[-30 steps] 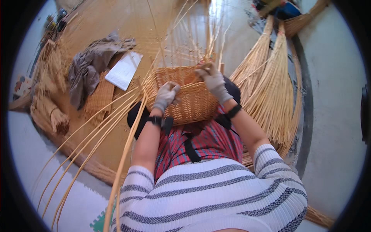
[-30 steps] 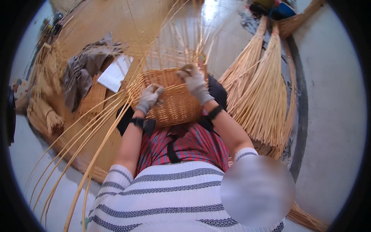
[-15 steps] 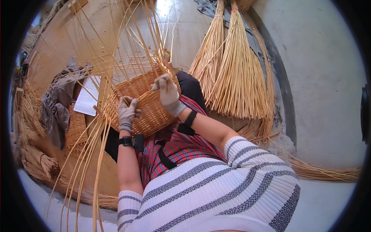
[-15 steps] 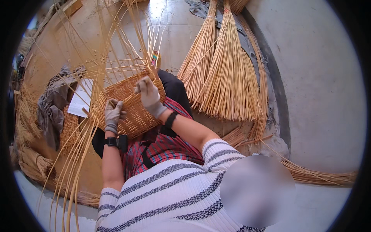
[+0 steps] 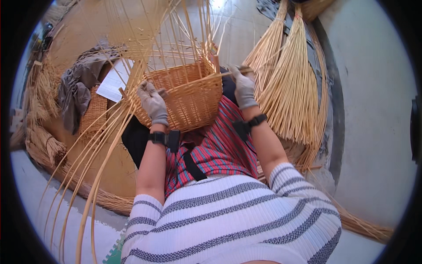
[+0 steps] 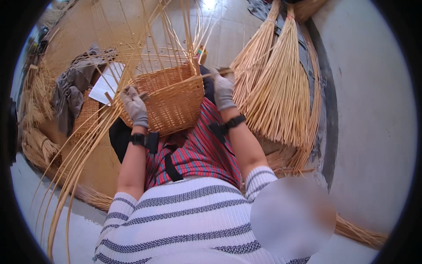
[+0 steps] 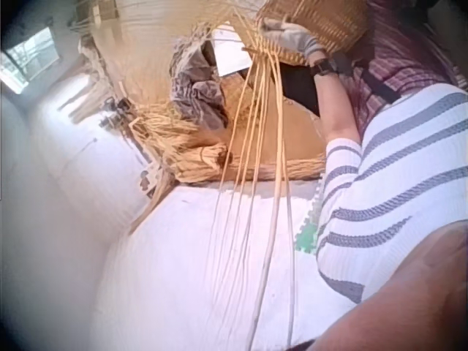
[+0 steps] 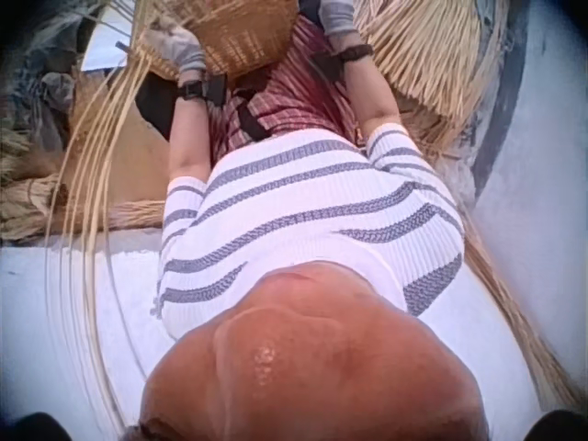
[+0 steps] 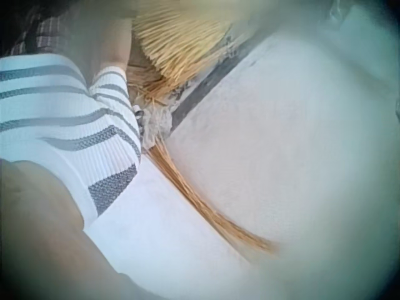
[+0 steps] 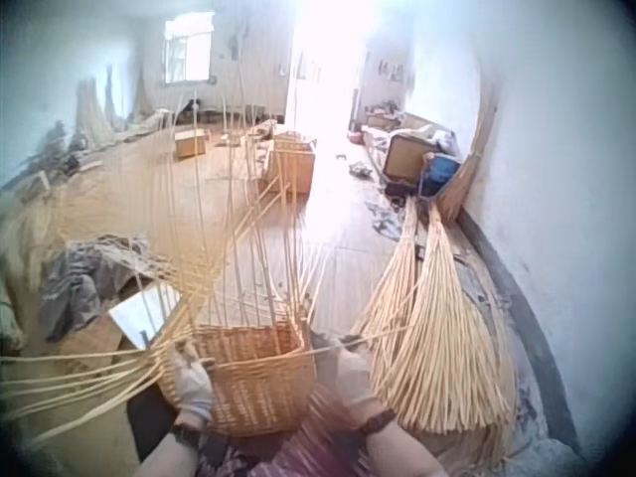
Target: Weaving a rectangular wicker or reed basket using long willow-like sticks.
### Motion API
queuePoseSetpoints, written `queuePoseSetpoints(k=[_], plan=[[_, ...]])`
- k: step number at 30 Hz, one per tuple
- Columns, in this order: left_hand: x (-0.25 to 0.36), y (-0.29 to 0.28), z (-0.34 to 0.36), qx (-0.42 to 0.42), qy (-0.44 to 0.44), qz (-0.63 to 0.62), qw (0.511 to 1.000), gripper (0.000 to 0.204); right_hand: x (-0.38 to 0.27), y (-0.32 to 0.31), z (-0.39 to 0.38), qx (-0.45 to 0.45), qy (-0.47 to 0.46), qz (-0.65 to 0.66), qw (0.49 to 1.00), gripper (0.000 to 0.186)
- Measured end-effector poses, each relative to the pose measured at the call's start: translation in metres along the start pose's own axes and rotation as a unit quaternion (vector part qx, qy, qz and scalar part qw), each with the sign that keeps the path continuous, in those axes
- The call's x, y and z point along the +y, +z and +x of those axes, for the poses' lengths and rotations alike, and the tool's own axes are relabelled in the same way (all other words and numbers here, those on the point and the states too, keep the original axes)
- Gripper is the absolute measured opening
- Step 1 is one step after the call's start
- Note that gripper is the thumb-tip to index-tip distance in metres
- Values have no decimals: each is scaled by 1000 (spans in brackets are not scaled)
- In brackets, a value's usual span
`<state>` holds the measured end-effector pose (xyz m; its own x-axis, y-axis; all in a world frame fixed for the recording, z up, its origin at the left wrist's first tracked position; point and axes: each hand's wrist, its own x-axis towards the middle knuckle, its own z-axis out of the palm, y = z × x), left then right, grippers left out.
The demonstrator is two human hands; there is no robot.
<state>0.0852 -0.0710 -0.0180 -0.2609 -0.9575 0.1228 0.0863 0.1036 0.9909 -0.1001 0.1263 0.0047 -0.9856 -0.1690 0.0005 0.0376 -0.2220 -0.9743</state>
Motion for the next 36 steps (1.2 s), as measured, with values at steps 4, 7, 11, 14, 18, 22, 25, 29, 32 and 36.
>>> queuePoseSetpoints(k=[4, 7, 11, 14, 18, 22, 25, 29, 32, 36], plan=[[28, 36, -2, -289, -90, 155, 940, 42, 24, -30, 12, -36, 165, 101, 980, 32], [25, 56, -1, -396, -246, 250, 849, 39, 6, -3, 18, -68, 37, -80, 994, 31], [8, 60, -12, -309, -118, 369, 868, 47, -29, 95, 50, -277, -249, -196, 907, 63], [5, 60, -16, -277, -102, 368, 882, 58, -32, 152, 63, -225, -298, -359, 855, 67], [13, 60, -18, -308, -178, 332, 873, 53, -23, 97, 49, -81, -534, -494, 681, 37], [22, 64, -20, -315, -246, 122, 909, 43, -2, -3, 8, 24, 25, -79, 996, 14], [27, 80, -6, -254, -34, 336, 906, 75, 10, -21, 5, -9, -2, -45, 999, 15], [29, 104, 11, -256, -112, 421, 863, 99, 13, -10, 19, -76, -82, -78, 991, 20], [28, 81, -1, -239, -85, 288, 923, 68, 4, -15, 25, -90, -37, -36, 995, 23], [25, -18, -29, -234, -79, 43, 968, 24, -20, -21, -5, -67, 245, -121, 960, 23]])
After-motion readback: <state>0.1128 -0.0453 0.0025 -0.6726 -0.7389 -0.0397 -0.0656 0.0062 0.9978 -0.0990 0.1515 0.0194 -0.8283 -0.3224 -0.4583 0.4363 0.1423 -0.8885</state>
